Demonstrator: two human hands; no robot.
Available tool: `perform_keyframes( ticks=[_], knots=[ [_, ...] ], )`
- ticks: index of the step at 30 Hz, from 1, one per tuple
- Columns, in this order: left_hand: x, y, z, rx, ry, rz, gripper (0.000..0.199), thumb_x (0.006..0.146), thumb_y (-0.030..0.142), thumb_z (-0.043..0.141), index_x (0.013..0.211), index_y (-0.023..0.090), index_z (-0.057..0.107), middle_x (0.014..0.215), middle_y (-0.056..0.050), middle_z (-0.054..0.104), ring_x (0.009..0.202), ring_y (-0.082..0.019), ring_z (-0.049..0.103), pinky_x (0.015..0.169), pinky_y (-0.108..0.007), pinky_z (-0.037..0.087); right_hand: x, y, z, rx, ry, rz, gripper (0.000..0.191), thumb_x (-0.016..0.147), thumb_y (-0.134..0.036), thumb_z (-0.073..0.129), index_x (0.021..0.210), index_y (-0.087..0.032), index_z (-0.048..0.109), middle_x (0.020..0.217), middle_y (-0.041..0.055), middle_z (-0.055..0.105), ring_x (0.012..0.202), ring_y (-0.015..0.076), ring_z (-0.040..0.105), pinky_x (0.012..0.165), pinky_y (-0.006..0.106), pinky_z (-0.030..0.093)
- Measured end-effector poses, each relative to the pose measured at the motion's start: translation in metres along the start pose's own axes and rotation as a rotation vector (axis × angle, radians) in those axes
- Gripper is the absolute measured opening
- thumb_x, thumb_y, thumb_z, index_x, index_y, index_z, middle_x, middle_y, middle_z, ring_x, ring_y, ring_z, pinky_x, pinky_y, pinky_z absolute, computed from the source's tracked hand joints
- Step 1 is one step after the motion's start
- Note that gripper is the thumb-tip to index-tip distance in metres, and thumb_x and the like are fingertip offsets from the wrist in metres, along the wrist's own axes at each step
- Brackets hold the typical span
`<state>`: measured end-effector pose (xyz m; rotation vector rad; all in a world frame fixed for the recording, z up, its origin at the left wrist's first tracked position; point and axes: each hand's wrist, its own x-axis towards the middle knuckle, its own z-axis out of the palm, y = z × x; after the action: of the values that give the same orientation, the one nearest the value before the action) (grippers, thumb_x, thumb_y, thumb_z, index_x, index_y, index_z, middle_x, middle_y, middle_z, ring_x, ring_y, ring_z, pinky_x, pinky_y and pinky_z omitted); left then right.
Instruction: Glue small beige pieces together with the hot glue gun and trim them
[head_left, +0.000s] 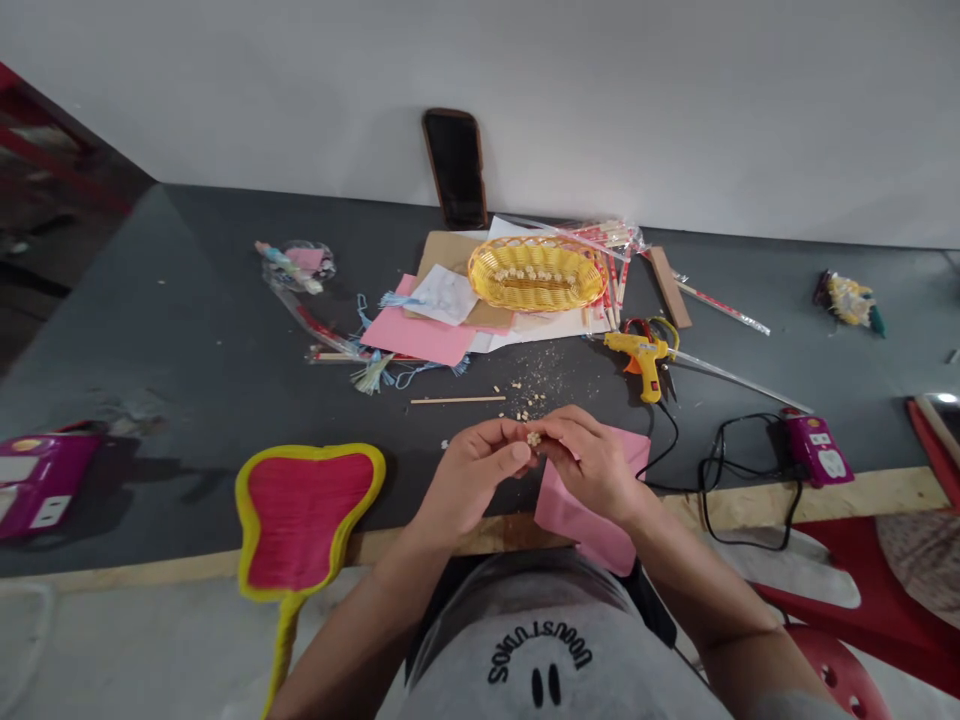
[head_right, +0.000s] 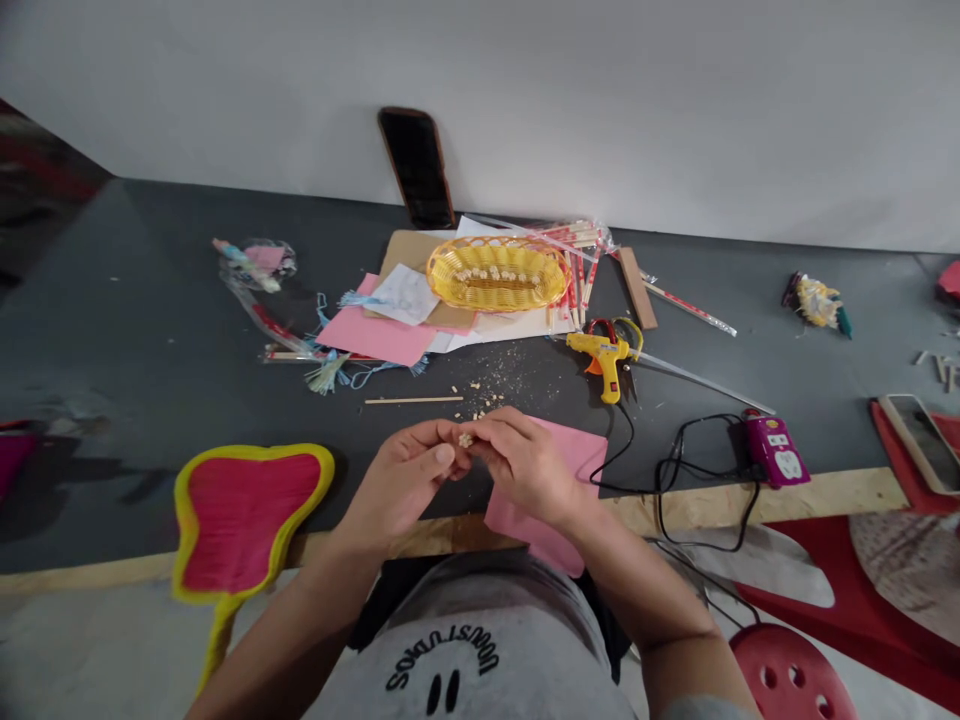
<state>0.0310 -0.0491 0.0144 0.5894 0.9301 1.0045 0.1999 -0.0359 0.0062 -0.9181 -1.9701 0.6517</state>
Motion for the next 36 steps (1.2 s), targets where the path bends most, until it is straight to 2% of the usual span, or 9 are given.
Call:
perform_keyframes(
  ticks=[4,7,12,16,23,28,32,35,36],
  knots=[
    [0.003,0.002,0.002,-0.086,0.037,-0.017,0.029,0.067,0.037,0.087,0.064,0.014,0.069,0.056,0.001,0.059,0.053,-0.008,0.048,0.055,-0.021,0.038,-0.002,0.001,-0.005,0.075,-0.079,0.026,0.033,0.098,-0.014,0.051,0.128,-0.022,0.061,0.108,0.0094,0.069,0.098,0.0171,0.068,0.085,0.032,0.06],
    [0.004,0.0,0.003,-0.167,0.051,-0.018,0.028,0.069,0.037,0.085,0.067,0.015,0.069,0.054,0.002,0.058,0.051,-0.008,0.045,0.054,-0.022,0.038,-0.004,0.002,-0.005,0.204,-0.102,0.195,0.034,0.1,-0.019,0.046,0.132,-0.021,0.056,0.108,0.0093,0.07,0.092,0.0161,0.069,0.079,0.031,0.059],
    [0.001,-0.005,0.005,-0.176,0.104,0.049,0.027,0.065,0.037,0.088,0.072,0.016,0.072,0.06,0.002,0.06,0.057,-0.008,0.049,0.056,-0.021,0.04,-0.004,-0.003,0.002,0.329,-0.186,0.331,0.023,0.095,-0.032,0.058,0.113,-0.019,0.064,0.096,0.0054,0.071,0.083,0.0157,0.065,0.072,0.028,0.054],
    [-0.004,-0.01,0.007,-0.117,0.159,0.095,0.028,0.06,0.037,0.09,0.073,0.017,0.075,0.069,0.0,0.067,0.06,-0.008,0.051,0.057,-0.021,0.04,0.0,-0.012,0.008,0.28,-0.097,0.409,0.01,0.092,-0.027,0.062,0.093,-0.018,0.065,0.08,0.001,0.067,0.07,0.0123,0.059,0.062,0.023,0.046],
    [-0.007,-0.011,0.009,-0.124,0.127,0.108,0.028,0.067,0.037,0.087,0.074,0.016,0.07,0.064,0.003,0.056,0.055,-0.007,0.041,0.056,-0.021,0.038,-0.003,-0.012,-0.001,0.428,-0.031,0.448,0.033,0.103,-0.032,0.037,0.072,-0.022,0.042,0.062,-0.0045,0.044,0.055,0.0101,0.043,0.052,0.023,0.036],
    [-0.008,-0.01,0.008,-0.118,0.065,0.074,0.036,0.067,0.044,0.086,0.071,0.015,0.065,0.06,0.004,0.047,0.054,-0.007,0.036,0.054,-0.022,0.036,-0.002,-0.012,-0.013,0.292,0.048,0.419,0.038,0.103,-0.032,0.036,0.066,-0.022,0.038,0.057,-0.0051,0.04,0.051,0.0096,0.038,0.05,0.025,0.031],
    [-0.009,-0.01,0.009,-0.128,0.044,0.065,0.038,0.067,0.045,0.086,0.071,0.015,0.064,0.06,0.004,0.047,0.053,-0.007,0.035,0.054,-0.022,0.034,0.0,-0.014,-0.015,0.271,0.014,0.367,0.032,0.103,-0.03,0.039,0.074,-0.02,0.048,0.065,-0.0027,0.052,0.058,0.0095,0.049,0.057,0.024,0.041],
    [-0.009,-0.01,0.008,-0.136,0.036,0.066,0.038,0.067,0.045,0.086,0.07,0.015,0.064,0.059,0.004,0.046,0.053,-0.007,0.035,0.054,-0.021,0.034,0.001,-0.012,-0.011,0.326,0.016,0.316,0.012,0.099,-0.027,0.05,0.101,-0.019,0.059,0.09,0.0031,0.064,0.071,0.0107,0.059,0.064,0.025,0.05],
    [-0.009,-0.01,0.008,-0.135,0.041,0.063,0.038,0.067,0.045,0.087,0.069,0.015,0.063,0.059,0.004,0.046,0.053,-0.007,0.035,0.054,-0.022,0.035,0.001,-0.012,-0.01,0.33,0.0,0.282,0.015,0.096,-0.027,0.056,0.109,-0.02,0.06,0.097,0.0047,0.065,0.074,0.0111,0.06,0.066,0.025,0.053]
  ],
)
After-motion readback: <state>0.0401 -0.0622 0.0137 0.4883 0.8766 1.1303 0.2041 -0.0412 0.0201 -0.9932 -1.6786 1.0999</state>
